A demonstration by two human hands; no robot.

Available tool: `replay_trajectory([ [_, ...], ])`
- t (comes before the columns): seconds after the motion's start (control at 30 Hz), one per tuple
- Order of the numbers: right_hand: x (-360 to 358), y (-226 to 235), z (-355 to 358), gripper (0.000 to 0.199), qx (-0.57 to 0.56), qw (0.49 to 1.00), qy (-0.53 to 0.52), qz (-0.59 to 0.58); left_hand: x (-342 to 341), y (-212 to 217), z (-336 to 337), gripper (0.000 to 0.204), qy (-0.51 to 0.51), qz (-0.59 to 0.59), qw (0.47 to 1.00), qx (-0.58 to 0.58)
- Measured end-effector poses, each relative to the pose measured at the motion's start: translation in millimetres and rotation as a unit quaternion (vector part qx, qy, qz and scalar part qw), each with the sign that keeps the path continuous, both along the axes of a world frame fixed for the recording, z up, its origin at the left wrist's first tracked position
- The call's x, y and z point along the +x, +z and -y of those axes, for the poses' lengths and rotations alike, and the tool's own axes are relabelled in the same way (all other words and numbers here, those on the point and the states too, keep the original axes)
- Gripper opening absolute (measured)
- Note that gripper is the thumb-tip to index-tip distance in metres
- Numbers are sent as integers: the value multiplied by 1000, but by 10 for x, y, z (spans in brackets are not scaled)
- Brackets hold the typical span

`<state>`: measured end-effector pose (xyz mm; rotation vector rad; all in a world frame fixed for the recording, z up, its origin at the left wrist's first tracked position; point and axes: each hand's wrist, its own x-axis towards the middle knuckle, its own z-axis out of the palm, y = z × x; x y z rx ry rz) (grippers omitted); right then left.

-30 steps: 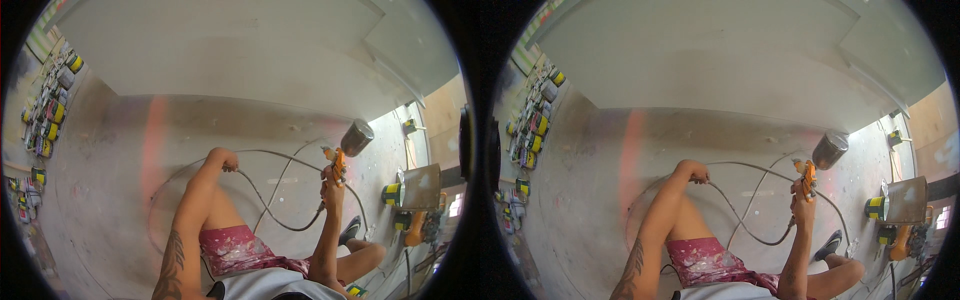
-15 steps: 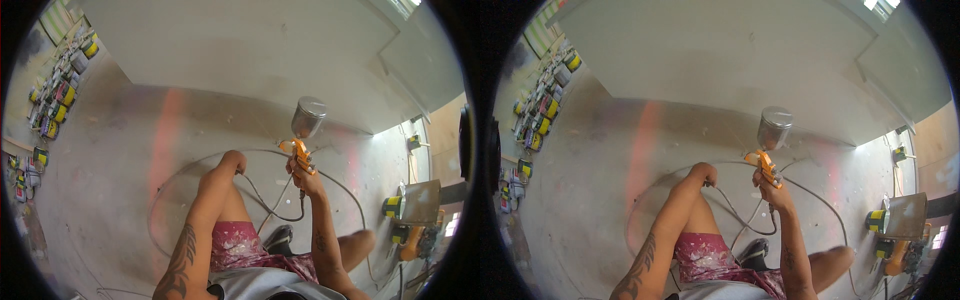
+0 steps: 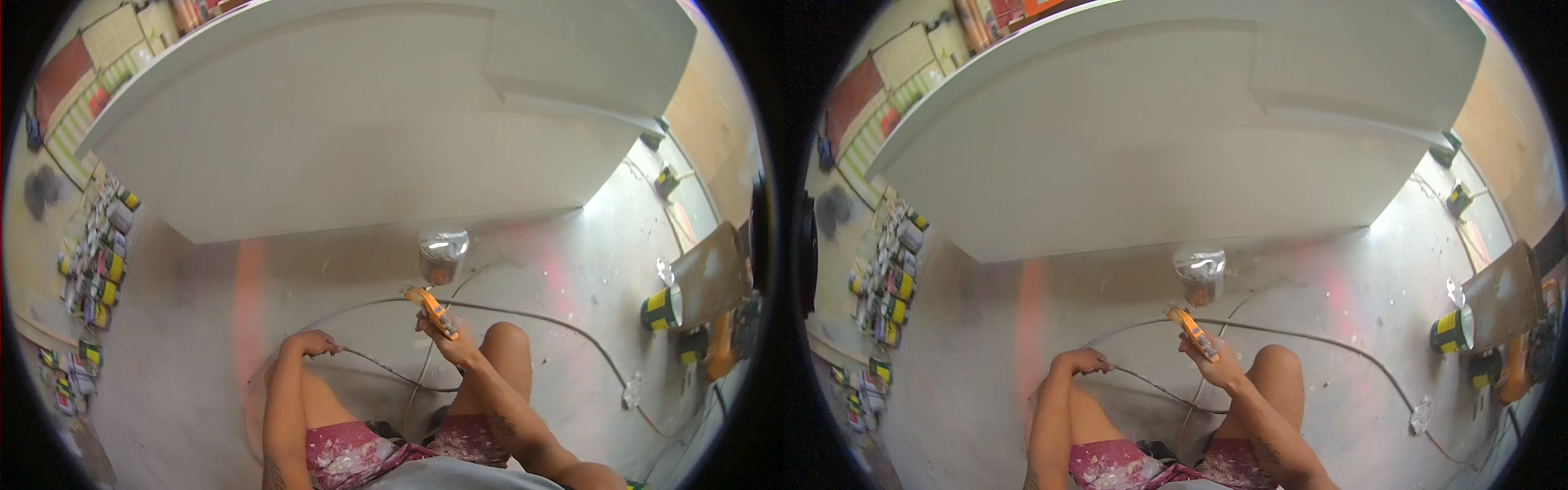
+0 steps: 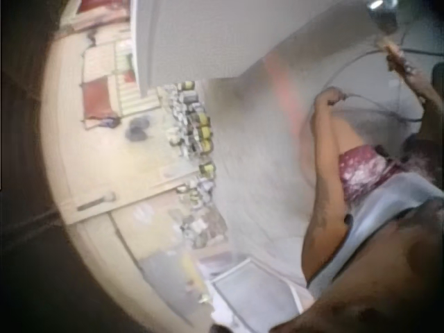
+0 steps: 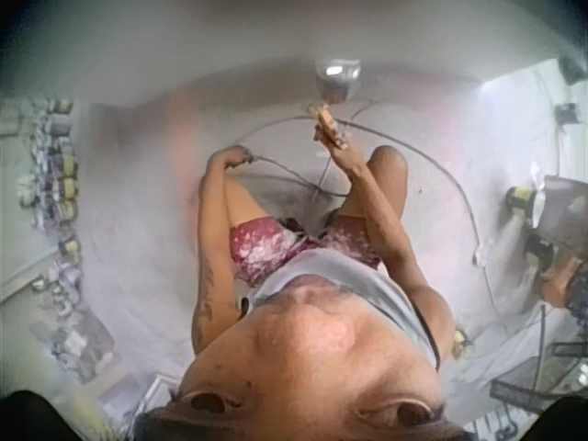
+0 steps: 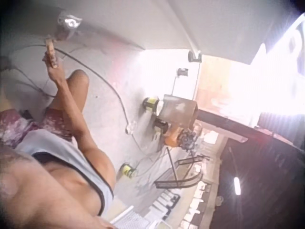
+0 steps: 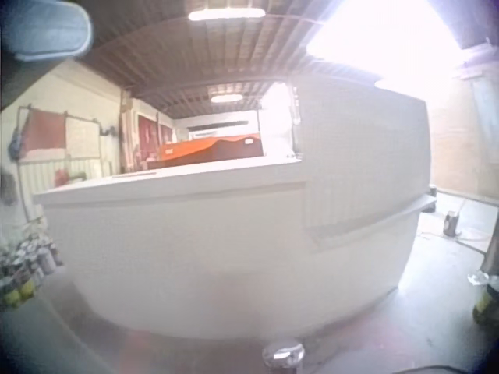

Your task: The person is mixing paint and then using a spray gun to paint a white furniture piece in a workshop.

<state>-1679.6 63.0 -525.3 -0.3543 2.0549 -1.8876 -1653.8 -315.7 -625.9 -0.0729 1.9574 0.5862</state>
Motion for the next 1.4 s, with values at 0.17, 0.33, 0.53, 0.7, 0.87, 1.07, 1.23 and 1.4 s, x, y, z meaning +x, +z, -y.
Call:
replay_trajectory([
  [0.17, -215, 251, 52, 25, 32, 997, 11, -62, 389, 270, 187, 51, 21, -124, 991, -55],
  [0.33, -368, 58, -19, 25, -51, 997, 62, -18, 199, 877, -313, 48, 76, -248, 964, -52],
  [0.53, -314, 171, 10, 21, -81, 986, 145, -7, -240, 1830, -1456, 60, 473, -231, 796, 298],
  [0.7, -258, 261, 205, 20, -102, 979, 172, -28, -296, 1768, -1538, 55, 533, -256, 703, 396],
  [0.87, -228, 247, 245, 21, -91, 981, 154, -74, -318, 1896, -1515, 41, 547, -202, 690, 430],
  [1.07, -194, 292, 344, 24, -104, 989, 104, -3, -351, 1744, -1381, 40, 505, -159, 686, 499],
  [1.23, -52, 544, 464, 24, -40, 997, 59, 41, -444, 1581, -1211, 40, 464, -155, 710, 507],
  [1.4, 224, 363, 726, 27, -32, 999, 1, 5, -378, 1431, -1030, 40, 433, -138, 720, 524],
])
